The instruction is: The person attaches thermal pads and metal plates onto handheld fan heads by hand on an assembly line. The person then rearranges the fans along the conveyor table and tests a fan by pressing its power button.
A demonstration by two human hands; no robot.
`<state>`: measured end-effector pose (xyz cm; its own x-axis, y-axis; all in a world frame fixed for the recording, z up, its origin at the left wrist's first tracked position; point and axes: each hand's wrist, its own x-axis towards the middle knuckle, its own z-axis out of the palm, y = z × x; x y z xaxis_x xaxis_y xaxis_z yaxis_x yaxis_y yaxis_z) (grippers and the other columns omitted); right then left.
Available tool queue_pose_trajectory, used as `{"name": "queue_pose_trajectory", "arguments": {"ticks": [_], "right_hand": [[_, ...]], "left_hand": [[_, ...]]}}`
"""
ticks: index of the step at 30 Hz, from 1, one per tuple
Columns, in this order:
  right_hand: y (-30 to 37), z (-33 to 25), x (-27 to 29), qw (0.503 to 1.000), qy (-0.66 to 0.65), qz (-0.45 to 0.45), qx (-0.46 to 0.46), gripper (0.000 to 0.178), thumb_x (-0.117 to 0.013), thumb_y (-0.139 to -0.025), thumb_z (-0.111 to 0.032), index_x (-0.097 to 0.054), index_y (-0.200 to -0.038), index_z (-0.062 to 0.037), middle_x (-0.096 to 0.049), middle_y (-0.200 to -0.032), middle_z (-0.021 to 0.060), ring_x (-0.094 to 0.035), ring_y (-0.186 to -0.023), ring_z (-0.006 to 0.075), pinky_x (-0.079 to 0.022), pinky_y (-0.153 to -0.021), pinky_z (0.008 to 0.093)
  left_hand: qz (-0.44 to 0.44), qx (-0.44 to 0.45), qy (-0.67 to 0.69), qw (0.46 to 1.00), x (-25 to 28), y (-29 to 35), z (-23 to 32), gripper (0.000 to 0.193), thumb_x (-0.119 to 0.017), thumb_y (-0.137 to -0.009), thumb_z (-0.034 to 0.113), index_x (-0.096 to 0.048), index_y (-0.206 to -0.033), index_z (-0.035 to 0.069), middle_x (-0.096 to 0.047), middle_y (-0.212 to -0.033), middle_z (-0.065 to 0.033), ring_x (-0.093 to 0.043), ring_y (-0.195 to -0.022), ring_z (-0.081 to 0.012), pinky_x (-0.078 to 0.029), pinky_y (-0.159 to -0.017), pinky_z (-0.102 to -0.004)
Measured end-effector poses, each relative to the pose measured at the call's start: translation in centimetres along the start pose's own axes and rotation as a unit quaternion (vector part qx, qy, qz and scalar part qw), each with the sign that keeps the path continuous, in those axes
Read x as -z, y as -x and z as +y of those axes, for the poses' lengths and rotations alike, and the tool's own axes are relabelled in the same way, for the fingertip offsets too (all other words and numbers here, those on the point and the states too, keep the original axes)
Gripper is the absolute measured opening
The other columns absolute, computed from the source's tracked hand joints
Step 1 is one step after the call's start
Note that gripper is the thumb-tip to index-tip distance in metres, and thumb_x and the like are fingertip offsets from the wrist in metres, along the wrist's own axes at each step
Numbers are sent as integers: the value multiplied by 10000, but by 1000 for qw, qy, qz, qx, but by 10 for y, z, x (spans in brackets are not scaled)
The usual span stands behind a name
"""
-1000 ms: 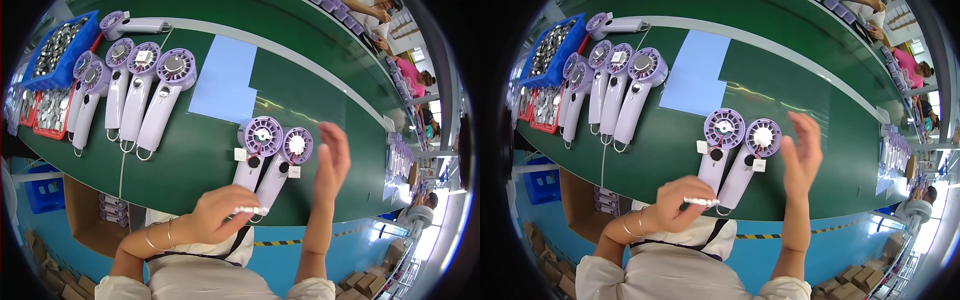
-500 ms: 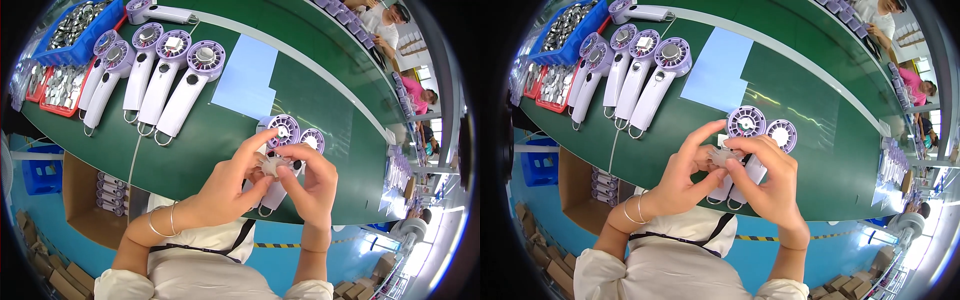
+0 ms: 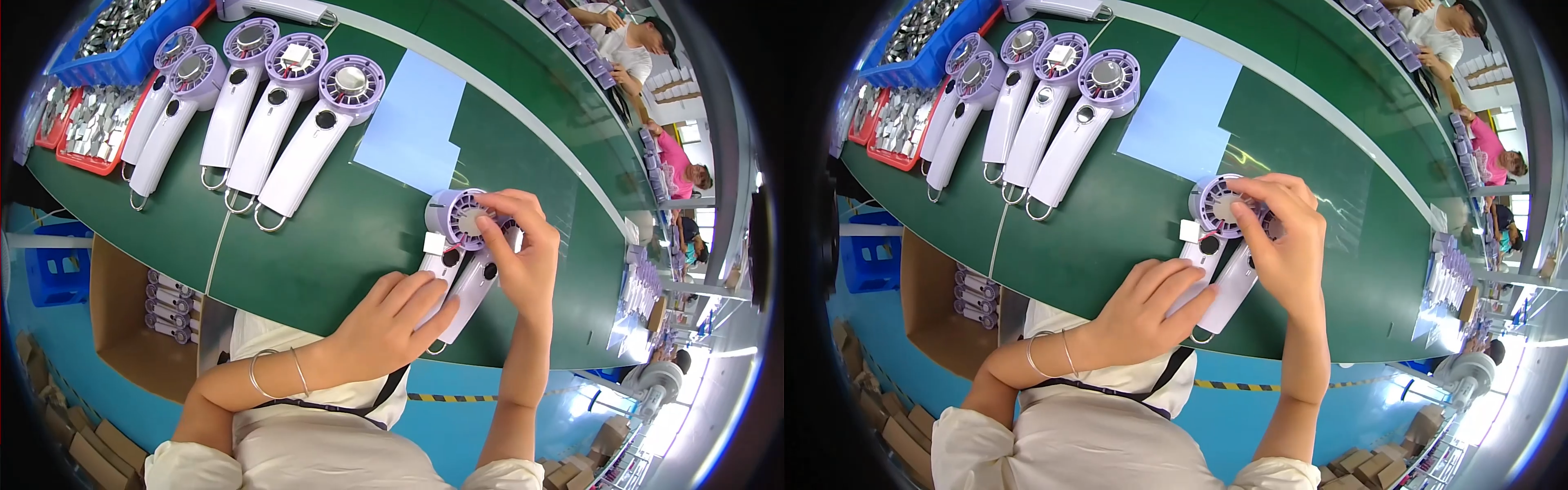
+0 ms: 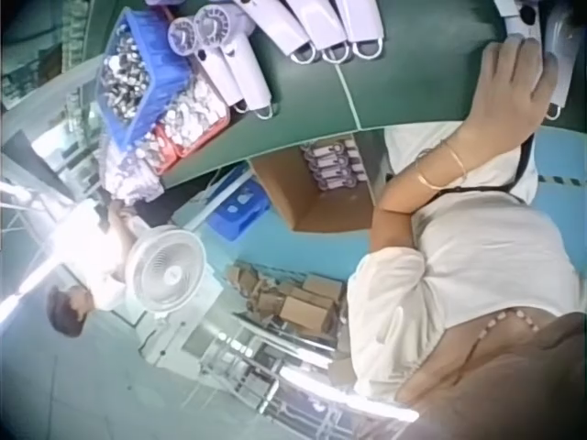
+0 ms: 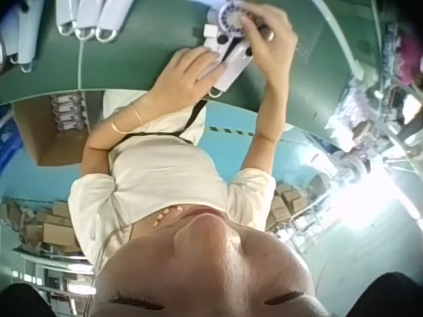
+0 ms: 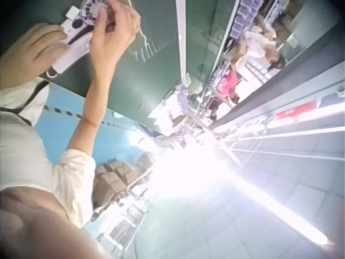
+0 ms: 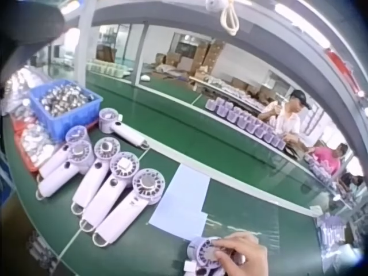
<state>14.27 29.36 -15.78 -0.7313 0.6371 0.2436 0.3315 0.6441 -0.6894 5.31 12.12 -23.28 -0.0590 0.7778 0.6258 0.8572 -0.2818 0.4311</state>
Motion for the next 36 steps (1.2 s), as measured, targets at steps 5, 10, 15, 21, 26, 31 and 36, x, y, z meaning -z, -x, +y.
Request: {"name": "queue_pose_trajectory", "arguments": {"ticks": [5,10,15,21,26,31,36], "right_hand": [[1,5,-1,981,158,34,107,196,-735,-771,-68,-726,-967,-80,-667,-941,71,-572,-1012,266,-394,-910,365],[6,1,-5,977,189,59,73,181,-755,-759,-82,-717,-936,-90,-596,-1050,63,-541,-1044,276,-375,-917,377],[4,4,-1,994,108,8,-13,167,-756,-763,-88,-713,-924,-93,-583,-1072,62,-535,-1024,270,-371,-911,373],[2,6,0,981,178,17,74,293,-774,-747,-119,-688,-1026,-95,-592,-1094,77,-539,-1059,284,-364,-968,406],[13,41,27,986,18,166,-23,289,-513,-974,-187,-615,-1147,21,-634,-1156,128,-584,-1128,236,-414,-1017,361],[6,91,34,980,-11,165,-113,337,-476,-1011,-201,-597,-1235,19,-608,-1279,143,-558,-1200,236,-386,-1045,329],[9,98,12,966,259,-4,-19,377,-551,-957,-176,-553,-1324,-94,-476,-1442,165,-352,-1402,358,-226,-1152,488]], "left_hand": [[-11,-9,-2,1000,-2,0,-2,337,-669,-713,101,-646,-1044,44,-557,-1150,-126,-539,-1056,-283,-495,-827,-391],[-32,-4,7,999,-1,-1,1,289,-629,-773,111,-619,-1044,11,-556,-1153,-138,-525,-1082,-276,-492,-835,-385],[-23,-7,-7,1000,-5,-1,0,318,-683,-704,116,-649,-1012,47,-561,-1146,-104,-521,-1051,-267,-509,-819,-383],[-18,-6,-14,1000,-4,-1,-2,307,-688,-705,97,-651,-1006,43,-561,-1135,-100,-520,-1042,-256,-505,-817,-383],[46,-28,87,995,-3,-4,-1,296,-683,-764,93,-672,-1060,84,-558,-1116,-90,-526,-1045,-256,-492,-831,-405],[-66,-105,57,991,-7,-14,5,387,-673,-841,229,-632,-1214,133,-509,-1388,-91,-419,-1350,-303,-360,-1080,-506],[-124,-80,-42,988,-12,-3,8,458,-704,-806,352,-640,-1193,115,-504,-1402,-98,-439,-1327,-311,-316,-1102,-528]]}}
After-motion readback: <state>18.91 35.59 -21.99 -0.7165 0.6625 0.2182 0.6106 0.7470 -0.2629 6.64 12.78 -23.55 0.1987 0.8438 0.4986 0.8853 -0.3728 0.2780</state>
